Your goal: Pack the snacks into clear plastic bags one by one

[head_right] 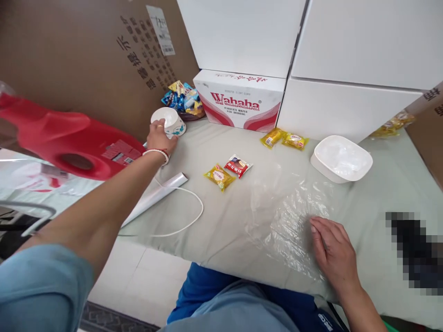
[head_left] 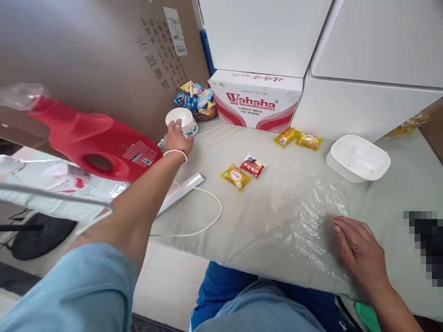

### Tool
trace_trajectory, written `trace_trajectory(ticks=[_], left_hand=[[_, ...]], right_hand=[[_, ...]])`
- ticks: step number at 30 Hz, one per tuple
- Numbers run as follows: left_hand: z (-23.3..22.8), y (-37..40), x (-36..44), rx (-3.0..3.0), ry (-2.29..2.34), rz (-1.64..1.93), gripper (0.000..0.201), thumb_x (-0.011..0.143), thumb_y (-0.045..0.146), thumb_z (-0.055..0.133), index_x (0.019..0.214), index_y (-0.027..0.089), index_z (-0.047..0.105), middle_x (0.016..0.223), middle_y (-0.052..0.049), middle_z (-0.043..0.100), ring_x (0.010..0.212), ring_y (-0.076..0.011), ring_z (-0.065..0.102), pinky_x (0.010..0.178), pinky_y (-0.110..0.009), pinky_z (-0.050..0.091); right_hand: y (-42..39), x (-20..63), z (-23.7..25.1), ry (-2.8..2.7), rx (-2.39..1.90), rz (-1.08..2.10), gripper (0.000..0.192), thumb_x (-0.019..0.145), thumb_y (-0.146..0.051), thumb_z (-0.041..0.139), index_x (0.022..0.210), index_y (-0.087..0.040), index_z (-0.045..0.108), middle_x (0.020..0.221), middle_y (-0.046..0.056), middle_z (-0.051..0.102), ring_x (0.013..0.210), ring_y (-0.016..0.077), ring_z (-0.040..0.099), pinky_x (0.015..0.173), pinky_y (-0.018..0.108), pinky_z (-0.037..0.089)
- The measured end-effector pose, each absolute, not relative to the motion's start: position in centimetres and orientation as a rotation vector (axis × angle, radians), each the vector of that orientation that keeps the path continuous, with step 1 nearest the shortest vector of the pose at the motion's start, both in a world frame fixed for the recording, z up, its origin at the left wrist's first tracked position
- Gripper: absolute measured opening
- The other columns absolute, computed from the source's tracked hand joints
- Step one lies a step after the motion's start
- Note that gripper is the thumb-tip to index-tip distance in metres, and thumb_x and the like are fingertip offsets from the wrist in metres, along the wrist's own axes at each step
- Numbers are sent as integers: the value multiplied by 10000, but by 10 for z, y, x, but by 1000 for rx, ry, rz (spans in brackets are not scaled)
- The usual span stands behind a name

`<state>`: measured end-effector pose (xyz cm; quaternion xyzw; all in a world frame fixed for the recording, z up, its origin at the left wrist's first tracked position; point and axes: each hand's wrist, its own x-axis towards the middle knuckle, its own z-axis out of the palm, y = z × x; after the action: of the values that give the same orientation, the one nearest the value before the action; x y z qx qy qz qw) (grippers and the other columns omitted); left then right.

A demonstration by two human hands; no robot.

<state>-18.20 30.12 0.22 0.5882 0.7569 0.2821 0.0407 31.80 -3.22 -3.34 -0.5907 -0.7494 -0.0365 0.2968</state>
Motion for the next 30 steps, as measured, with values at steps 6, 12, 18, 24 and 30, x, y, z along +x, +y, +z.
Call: trace_trajectory(ticks=[6,12,18,24,30], left_hand=[[-7,335,-187,1706,2352,831,175,894,303,642,944,137,624,1129,-62,653,1143,-226,557,1140,-504,401],[25,305,-136,1947,2207,1190,213,881,288,678,1021,132,643,1118,-73,629,993,-193,577,1093,-500,447],[95,203,-33,2419,1713,1328,152,904,177,600,1032,127,664,1041,-70,606,874,-166,585,889,-368,501],[57,113,61,2484,1222,950,162,955,137,489,908,195,633,939,-61,613,898,-206,599,801,-328,493],[-13,96,57,2480,1148,637,273,992,129,437,796,194,616,879,-65,600,845,-210,529,734,-316,457]], right_hand=[[-24,305,-3,-1886,-1581,49,241,996,-199,588,1208,-256,687,1155,80,733,1078,243,685,960,425,562],[19,265,-8,-2056,-1566,364,454,1040,-393,528,1478,-272,533,1435,141,608,1326,296,571,1094,543,506],[62,190,-29,-2452,-1471,657,599,1033,-506,516,1556,-219,464,1659,149,376,1539,343,332,1257,607,265],[63,162,-35,-2352,-1611,524,491,1028,-330,526,1494,-176,534,1606,150,458,1533,358,331,1266,582,244],[9,190,4,-2441,-1317,592,366,990,-304,597,1314,-152,673,1353,146,677,1373,312,527,1152,452,473]])
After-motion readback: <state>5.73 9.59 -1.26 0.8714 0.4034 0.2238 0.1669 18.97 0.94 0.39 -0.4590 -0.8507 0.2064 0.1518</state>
